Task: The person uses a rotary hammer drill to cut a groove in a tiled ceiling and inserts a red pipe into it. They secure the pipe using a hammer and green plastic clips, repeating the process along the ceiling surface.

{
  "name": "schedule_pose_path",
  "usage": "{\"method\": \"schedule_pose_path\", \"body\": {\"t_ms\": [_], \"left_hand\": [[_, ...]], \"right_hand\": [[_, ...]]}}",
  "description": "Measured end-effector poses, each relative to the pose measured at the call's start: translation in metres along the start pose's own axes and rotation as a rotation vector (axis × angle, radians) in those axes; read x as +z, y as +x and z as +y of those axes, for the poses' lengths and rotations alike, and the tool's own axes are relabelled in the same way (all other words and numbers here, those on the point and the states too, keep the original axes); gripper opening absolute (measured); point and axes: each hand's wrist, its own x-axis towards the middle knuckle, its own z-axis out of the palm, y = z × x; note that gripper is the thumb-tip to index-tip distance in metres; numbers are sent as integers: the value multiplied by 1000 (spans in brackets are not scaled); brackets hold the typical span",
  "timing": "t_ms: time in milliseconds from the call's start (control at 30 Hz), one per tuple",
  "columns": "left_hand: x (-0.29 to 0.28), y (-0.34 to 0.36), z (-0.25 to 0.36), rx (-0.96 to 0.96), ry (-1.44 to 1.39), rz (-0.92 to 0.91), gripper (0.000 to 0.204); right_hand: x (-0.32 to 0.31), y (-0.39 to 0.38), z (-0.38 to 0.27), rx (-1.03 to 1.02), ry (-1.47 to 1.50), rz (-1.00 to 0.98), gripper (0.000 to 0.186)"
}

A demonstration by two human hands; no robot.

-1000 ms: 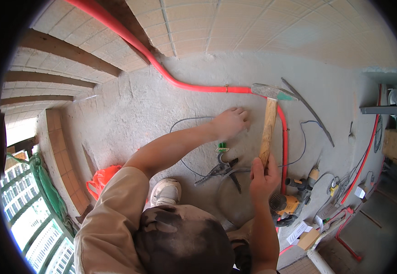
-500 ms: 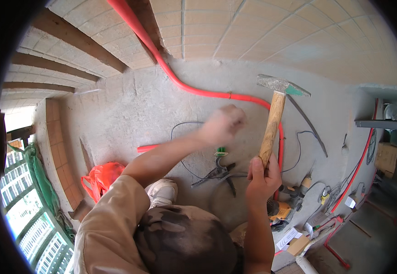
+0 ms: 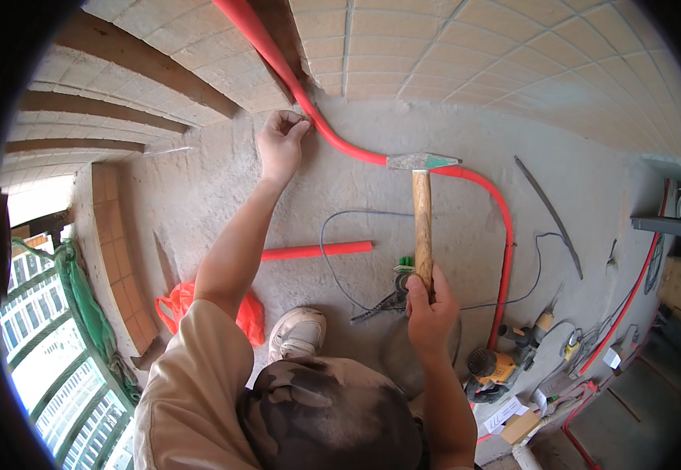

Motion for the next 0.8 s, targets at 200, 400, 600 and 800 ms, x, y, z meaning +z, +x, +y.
{"method": "schedule_pose_path", "body": {"t_ms": [200, 400, 600, 800], "left_hand": [[-2, -3, -13, 7, 65, 40, 10], [-3, -2, -7, 38, 127, 13, 13], [4, -6, -7, 84, 239, 50, 14], [13, -8, -12, 141, 255, 111, 13]], "right_hand": [[-6, 1, 14, -95, -223, -2, 35], [-10, -5, 20, -178, -422, -79, 38], [20, 4, -2, -191, -457, -117, 43], [65, 57, -24, -574, -522, -99, 47]]}}
